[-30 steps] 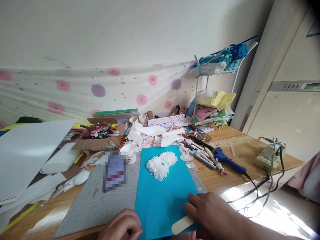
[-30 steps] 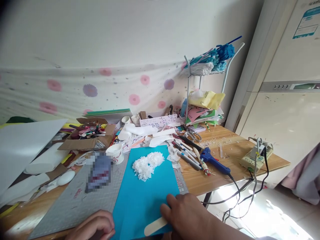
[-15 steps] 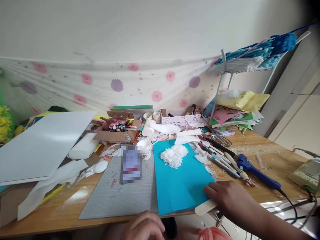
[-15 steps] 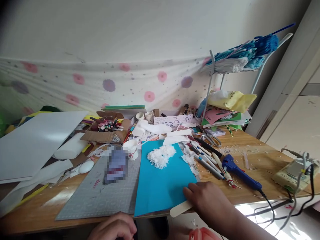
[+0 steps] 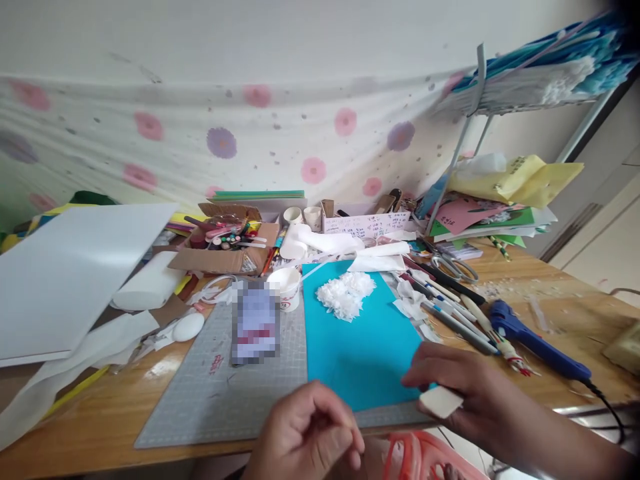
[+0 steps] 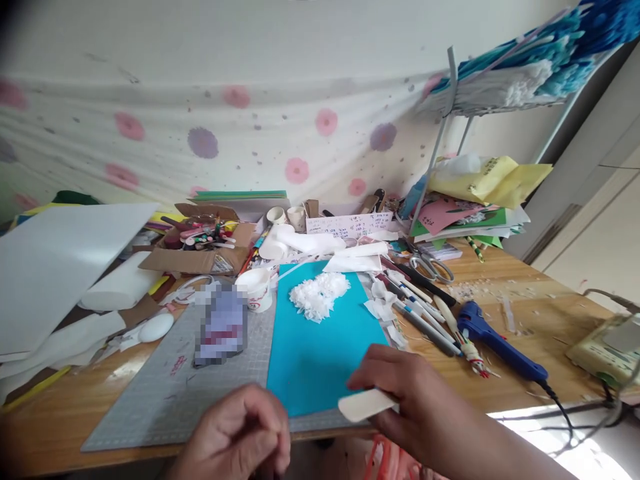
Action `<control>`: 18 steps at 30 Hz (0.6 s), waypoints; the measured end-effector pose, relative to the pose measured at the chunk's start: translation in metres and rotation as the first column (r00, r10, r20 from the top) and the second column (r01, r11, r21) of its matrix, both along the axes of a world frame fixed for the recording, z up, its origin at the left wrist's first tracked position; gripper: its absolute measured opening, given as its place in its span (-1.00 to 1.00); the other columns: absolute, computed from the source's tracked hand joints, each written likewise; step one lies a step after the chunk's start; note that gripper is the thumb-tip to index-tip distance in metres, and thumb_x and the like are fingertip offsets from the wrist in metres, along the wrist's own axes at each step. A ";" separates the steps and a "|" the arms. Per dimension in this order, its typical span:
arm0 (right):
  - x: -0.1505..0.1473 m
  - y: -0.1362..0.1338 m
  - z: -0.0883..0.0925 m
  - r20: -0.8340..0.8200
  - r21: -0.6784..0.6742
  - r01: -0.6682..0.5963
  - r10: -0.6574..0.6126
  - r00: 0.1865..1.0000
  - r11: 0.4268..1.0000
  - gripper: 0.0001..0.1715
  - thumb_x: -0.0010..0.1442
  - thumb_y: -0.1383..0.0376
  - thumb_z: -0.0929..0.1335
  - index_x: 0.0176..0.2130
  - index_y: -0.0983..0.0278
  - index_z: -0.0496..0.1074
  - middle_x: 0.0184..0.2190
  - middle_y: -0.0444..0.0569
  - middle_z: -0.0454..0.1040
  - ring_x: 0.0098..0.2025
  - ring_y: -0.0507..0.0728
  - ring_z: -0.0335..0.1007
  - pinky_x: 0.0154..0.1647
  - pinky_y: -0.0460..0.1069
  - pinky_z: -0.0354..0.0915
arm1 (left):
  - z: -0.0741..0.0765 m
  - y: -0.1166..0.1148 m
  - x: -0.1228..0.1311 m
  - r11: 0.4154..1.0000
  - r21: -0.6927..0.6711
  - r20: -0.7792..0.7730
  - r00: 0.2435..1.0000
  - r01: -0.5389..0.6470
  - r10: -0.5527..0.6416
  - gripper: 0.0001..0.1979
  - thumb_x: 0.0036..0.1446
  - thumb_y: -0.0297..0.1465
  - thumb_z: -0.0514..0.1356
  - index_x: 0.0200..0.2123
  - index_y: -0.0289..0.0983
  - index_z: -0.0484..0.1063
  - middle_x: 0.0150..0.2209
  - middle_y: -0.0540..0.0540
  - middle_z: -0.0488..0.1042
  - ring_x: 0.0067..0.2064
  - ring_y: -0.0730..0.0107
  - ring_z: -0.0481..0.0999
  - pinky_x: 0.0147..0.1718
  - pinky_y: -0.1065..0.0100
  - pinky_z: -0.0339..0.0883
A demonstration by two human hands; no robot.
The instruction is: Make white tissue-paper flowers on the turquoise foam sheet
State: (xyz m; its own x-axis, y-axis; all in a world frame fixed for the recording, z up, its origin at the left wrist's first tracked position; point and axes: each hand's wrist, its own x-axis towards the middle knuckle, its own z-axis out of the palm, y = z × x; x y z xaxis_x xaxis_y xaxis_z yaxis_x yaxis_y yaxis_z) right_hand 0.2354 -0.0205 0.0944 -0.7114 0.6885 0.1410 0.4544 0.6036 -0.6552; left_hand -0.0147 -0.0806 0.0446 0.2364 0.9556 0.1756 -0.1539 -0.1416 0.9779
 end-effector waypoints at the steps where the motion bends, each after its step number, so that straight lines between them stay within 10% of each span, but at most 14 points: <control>1: -0.007 -0.004 0.005 -0.093 -0.080 0.006 -0.013 0.996 0.997 -0.87 0.25 0.34 0.29 -0.24 0.23 0.45 -0.33 -0.03 0.46 -0.33 0.07 0.40 -0.30 -0.06 0.27 | 0.003 0.003 0.005 0.997 -0.081 0.133 0.991 0.015 -0.004 -0.75 0.14 -0.16 0.25 -0.40 -0.22 0.40 -0.49 0.01 0.45 -0.50 0.48 0.42 -0.44 0.42 0.30; 9: -0.054 -0.017 0.004 -0.449 -0.523 0.010 -0.286 0.846 0.852 -0.71 0.04 0.12 0.44 -0.39 0.28 0.39 -0.49 -0.15 0.36 -0.46 0.00 0.22 -0.41 -0.10 0.21 | 0.013 0.014 0.035 0.975 -0.217 0.390 0.920 0.052 0.038 -0.78 -0.03 -0.20 0.39 -0.50 -0.18 0.48 -0.42 0.02 0.38 -0.37 0.44 0.38 -0.35 0.39 0.31; 18: -0.050 -0.018 0.000 -0.427 -0.401 0.099 -0.282 0.859 0.911 -0.71 0.03 0.19 0.45 -0.51 0.29 0.33 -0.56 -0.20 0.25 -0.52 -0.03 0.13 -0.50 -0.13 0.13 | 0.002 0.015 0.039 0.977 -0.214 0.335 0.940 0.011 0.062 -0.78 -0.05 -0.21 0.40 -0.50 -0.20 0.50 -0.48 0.04 0.36 -0.40 0.47 0.33 -0.38 0.41 0.23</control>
